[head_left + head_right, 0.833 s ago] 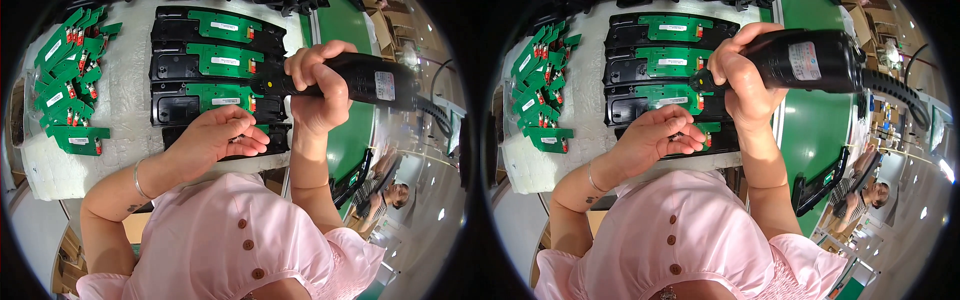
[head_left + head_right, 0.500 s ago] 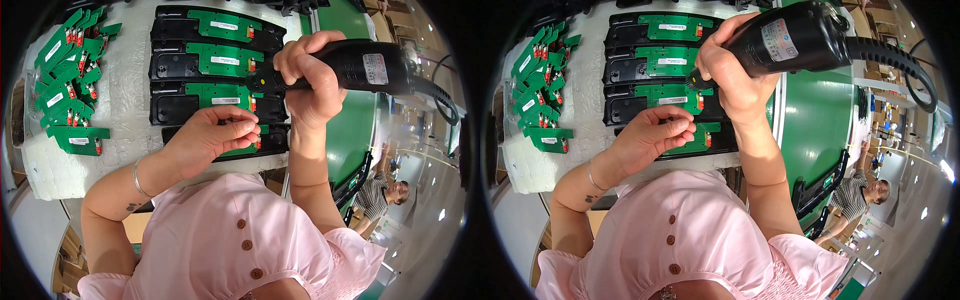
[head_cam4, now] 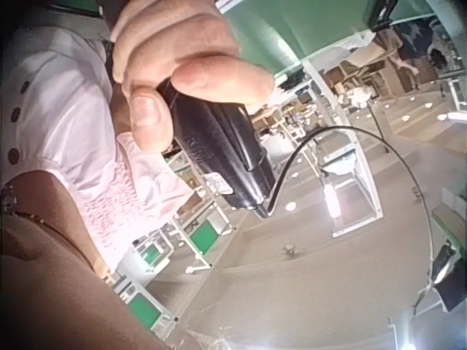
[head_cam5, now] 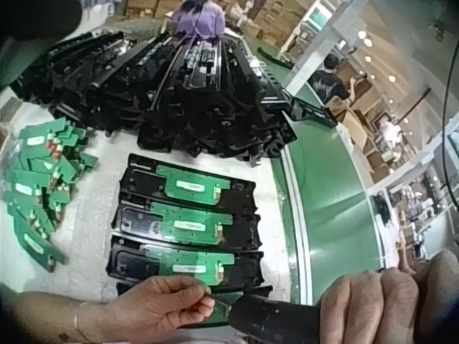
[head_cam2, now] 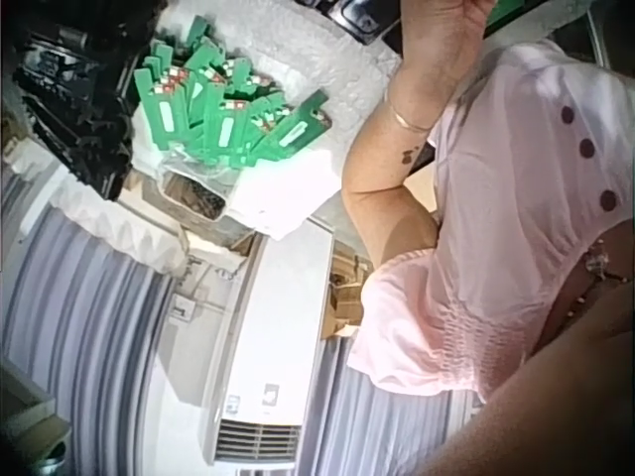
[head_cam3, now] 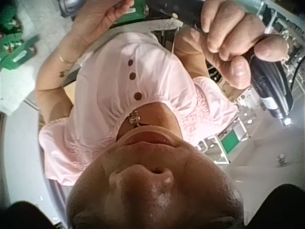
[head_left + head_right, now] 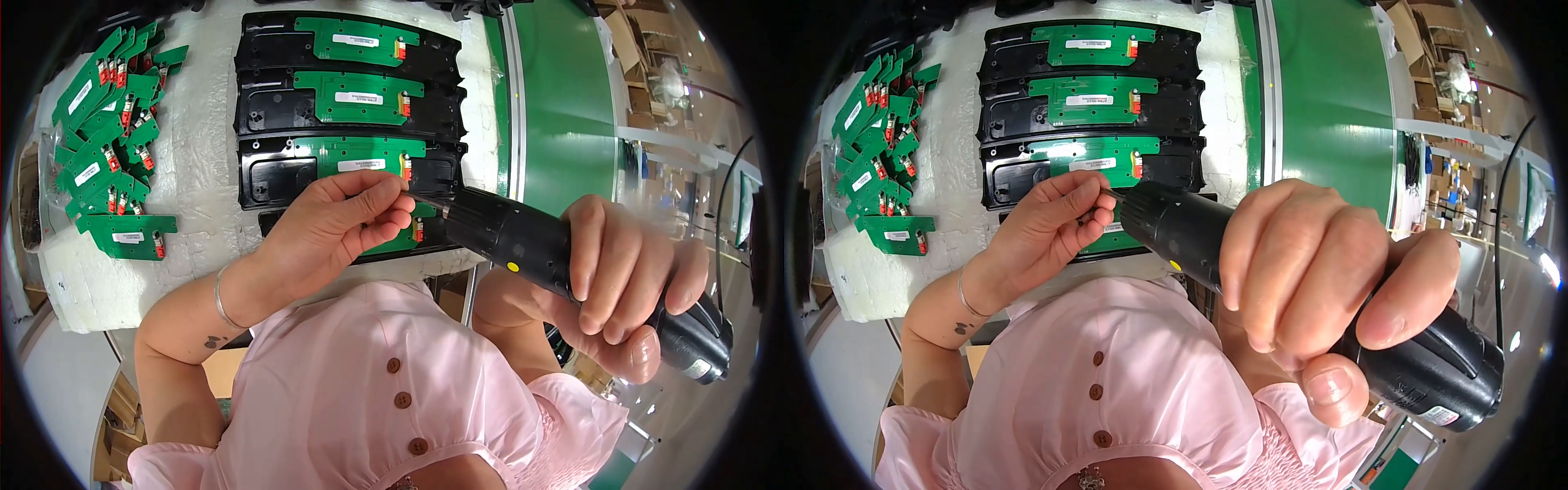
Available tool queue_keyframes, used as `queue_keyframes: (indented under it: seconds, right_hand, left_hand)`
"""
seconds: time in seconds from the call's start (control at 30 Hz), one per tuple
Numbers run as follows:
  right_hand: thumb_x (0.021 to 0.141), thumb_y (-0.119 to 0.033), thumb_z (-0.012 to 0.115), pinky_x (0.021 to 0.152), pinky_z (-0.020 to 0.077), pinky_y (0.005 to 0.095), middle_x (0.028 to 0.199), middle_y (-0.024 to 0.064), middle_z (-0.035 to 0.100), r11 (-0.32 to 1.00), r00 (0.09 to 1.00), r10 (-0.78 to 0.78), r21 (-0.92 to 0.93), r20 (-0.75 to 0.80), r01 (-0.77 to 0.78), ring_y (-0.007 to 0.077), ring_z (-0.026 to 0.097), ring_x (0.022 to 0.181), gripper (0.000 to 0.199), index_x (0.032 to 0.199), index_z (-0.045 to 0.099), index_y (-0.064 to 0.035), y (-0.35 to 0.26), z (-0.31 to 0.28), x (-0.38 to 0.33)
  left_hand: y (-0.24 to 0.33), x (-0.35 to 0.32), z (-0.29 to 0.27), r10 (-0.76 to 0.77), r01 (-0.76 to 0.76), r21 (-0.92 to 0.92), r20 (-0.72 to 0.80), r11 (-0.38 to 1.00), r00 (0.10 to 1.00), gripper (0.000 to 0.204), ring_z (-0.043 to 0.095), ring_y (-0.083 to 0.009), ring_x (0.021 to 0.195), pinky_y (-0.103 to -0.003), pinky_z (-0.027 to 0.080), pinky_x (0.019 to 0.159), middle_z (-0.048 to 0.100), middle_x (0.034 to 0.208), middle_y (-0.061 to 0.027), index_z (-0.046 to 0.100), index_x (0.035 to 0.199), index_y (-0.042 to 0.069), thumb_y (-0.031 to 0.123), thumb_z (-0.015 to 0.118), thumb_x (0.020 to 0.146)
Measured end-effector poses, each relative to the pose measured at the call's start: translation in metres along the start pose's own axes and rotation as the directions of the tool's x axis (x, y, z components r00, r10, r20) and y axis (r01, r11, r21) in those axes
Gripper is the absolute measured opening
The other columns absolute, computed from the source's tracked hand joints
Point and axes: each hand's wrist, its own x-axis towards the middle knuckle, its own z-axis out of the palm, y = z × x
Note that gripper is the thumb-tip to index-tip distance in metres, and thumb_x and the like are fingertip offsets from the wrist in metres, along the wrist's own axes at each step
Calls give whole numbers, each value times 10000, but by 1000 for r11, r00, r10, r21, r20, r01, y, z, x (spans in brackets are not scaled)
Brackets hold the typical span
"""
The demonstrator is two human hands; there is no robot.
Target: Assemble small electronic boards and plastic components onto printer toner cartridges and secure them with an electric screwdriver.
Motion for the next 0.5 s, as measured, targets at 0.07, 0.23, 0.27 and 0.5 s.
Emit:
queue_keyframes:
  seconds: [0.07,0.23,0.27,0.5]
  right_hand:
    - [659,-71,573,555,411,168,563,-63,528,1000,1000,14,10,-6,-14,39,528,484,238,857,445,-102,1,1,-2]
    - [665,-72,573,555,404,167,557,-69,514,1000,1000,17,-15,22,-17,31,517,478,243,875,457,-109,6,0,-7]
    - [662,-50,556,540,385,195,565,-80,493,1000,994,0,-29,106,4,47,492,471,273,913,466,-103,11,-5,-7]
    - [681,1,482,485,361,279,579,49,442,996,988,71,-40,-136,-77,128,386,453,304,972,405,-39,49,-20,-22]
  left_hand:
    - [-2,0,-1,-16,17,-40,19,999,1000,153,601,-89,757,-186,515,688,612,854,-38,569,960,28,154,516,889]
    - [-10,1,1,-32,36,-32,125,999,992,297,590,-155,896,-228,486,816,584,1003,-111,517,1076,-20,222,478,910]
    - [-12,0,7,-46,40,66,97,997,994,352,578,-182,953,-243,468,862,564,1064,-140,489,1121,-42,245,456,919]
    - [-14,3,0,-156,148,79,118,986,981,395,555,-234,1016,-268,445,892,542,1094,-182,419,1202,-65,227,408,937]
